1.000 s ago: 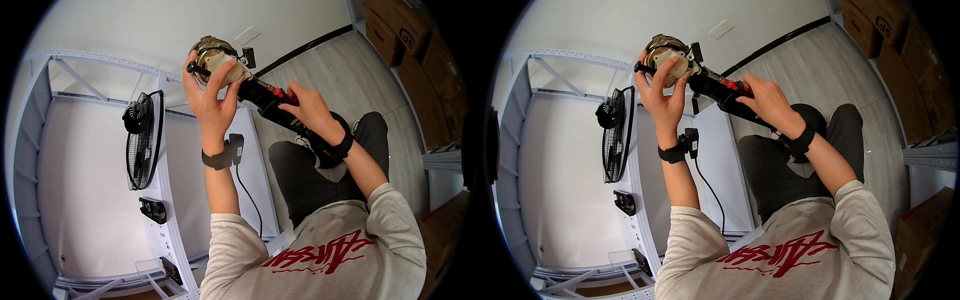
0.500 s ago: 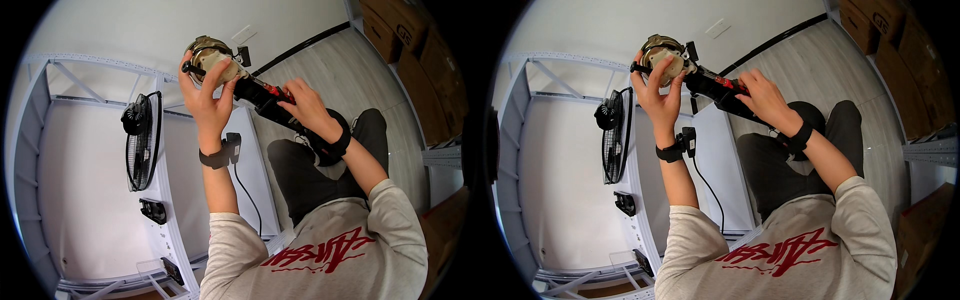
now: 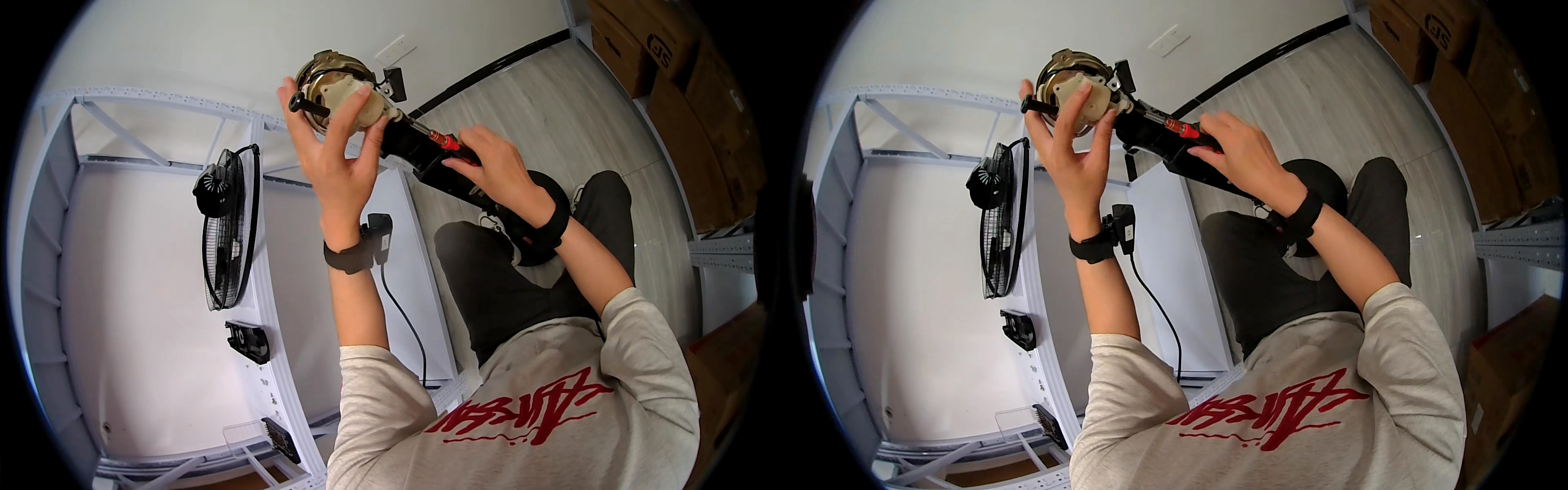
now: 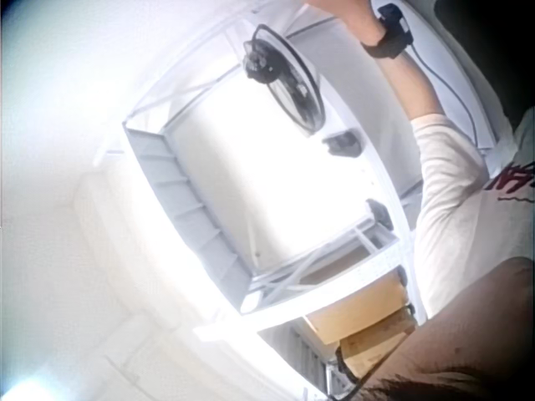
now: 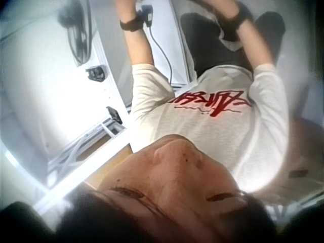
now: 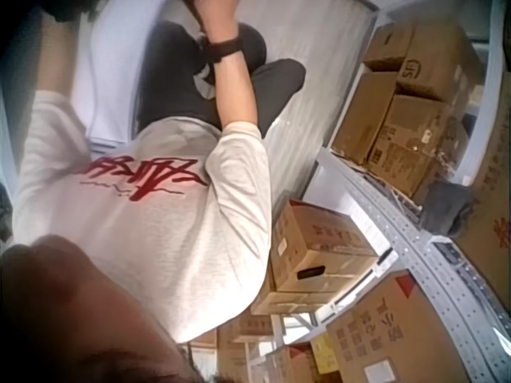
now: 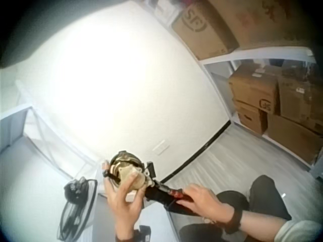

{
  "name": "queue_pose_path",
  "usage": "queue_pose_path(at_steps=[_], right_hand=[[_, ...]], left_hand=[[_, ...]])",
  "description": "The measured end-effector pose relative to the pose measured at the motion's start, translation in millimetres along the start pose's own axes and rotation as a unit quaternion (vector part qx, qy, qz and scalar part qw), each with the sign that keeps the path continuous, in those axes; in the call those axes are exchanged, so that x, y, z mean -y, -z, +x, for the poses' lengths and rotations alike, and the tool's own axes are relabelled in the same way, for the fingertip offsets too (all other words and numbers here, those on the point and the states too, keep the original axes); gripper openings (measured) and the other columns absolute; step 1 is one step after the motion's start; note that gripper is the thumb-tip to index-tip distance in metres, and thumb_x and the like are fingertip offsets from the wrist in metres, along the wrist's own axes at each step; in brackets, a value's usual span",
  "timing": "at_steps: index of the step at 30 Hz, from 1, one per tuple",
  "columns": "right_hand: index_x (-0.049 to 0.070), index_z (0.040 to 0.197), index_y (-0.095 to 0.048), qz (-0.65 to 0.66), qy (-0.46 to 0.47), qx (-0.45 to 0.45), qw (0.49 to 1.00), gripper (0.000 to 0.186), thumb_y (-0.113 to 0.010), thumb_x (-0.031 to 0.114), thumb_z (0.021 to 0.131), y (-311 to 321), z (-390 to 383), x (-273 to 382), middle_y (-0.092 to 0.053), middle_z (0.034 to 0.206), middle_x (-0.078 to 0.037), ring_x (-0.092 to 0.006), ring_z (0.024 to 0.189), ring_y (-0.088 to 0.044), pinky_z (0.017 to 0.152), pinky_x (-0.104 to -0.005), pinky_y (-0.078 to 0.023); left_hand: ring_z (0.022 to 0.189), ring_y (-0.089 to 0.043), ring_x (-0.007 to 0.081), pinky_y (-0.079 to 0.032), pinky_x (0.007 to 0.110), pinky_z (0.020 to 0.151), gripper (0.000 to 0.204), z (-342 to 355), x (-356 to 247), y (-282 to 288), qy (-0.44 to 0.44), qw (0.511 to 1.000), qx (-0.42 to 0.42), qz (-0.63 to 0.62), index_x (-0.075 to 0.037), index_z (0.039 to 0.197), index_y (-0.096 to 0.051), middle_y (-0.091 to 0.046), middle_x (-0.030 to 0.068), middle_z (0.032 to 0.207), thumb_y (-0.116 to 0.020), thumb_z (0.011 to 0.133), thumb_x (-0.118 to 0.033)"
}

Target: The person uses a screwdriver to remove screws from a mechanical part held in a clamp. They place the screws on a nearby shelf and continue adjusting the part.

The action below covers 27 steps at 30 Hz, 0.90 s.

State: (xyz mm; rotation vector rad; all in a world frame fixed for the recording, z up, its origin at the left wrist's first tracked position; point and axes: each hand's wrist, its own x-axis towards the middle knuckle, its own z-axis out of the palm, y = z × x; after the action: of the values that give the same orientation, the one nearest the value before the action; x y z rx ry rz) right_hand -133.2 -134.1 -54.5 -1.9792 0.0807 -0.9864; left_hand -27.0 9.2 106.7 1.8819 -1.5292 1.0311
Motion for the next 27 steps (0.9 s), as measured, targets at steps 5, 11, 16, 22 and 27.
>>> queue_pose_path(at_steps=[5,11,16,22,27], right_hand=[[0.002,0.103,-0.057,0.109,-0.117,0.046,0.986,0.027,-0.072,0.020,0.090,1.1,-0.1,9.7,-0.058,0.089,-0.015,-0.0333,0.079,-0.057,0.068,-0.0391,-0.046],[0.001,0.111,-0.058,0.112,-0.038,-0.006,0.993,0.022,-0.059,0.019,0.099,-15.9,-10.4,0.2,-0.059,0.096,-0.017,-0.0368,0.088,-0.060,0.075,-0.0396,-0.049],[0.002,0.111,-0.060,0.139,-0.052,-0.061,0.987,0.026,-0.067,0.020,0.094,-22.5,-11.6,7.8,-0.060,0.094,-0.013,-0.0297,0.082,-0.061,0.073,-0.0366,-0.049],[0.003,0.111,-0.062,0.168,-0.090,-0.026,0.981,0.027,-0.071,0.020,0.092,-21.5,-9.7,16.8,-0.062,0.092,-0.013,-0.0258,0.078,-0.061,0.070,-0.0342,-0.049],[0.004,0.114,-0.063,0.199,-0.064,0.061,0.976,0.030,-0.070,0.022,0.092,-14.1,-15.1,-10.6,-0.064,0.092,-0.013,-0.0251,0.079,-0.061,0.071,-0.0354,-0.049]], left_hand=[[0.127,-0.049,0.0361,-0.044,0.040,0.099,0.041,-28.3,-10.3,-3.9,-0.013,0.993,-0.094,0.064,-0.011,0.115,-0.071,-0.046,0.0234,0.142,-0.085,0.076,-0.012],[0.069,-0.063,0.0124,-0.049,0.024,0.061,0.028,-55.3,-47.1,-19.5,0.253,0.963,-0.015,-0.091,0.000,0.111,-0.069,-0.072,0.0103,0.091,-0.078,0.086,-0.009],[0.060,-0.061,0.0081,-0.046,0.022,0.054,0.025,-35.2,-59.4,-33.6,0.449,0.845,-0.021,-0.288,0.008,0.109,-0.067,-0.074,0.0095,0.088,-0.072,0.092,-0.010],[0.060,-0.061,0.0082,-0.044,0.020,0.052,0.025,-30.9,-53.2,-42.9,0.478,0.798,-0.035,-0.366,0.010,0.109,-0.066,-0.074,0.0135,0.093,-0.070,0.094,-0.009],[0.061,-0.062,0.0075,-0.042,0.019,0.051,0.023,-28.9,-53.8,-45.4,0.470,0.796,-0.040,-0.379,0.010,0.109,-0.064,-0.074,0.0179,0.099,-0.065,0.097,-0.009]])
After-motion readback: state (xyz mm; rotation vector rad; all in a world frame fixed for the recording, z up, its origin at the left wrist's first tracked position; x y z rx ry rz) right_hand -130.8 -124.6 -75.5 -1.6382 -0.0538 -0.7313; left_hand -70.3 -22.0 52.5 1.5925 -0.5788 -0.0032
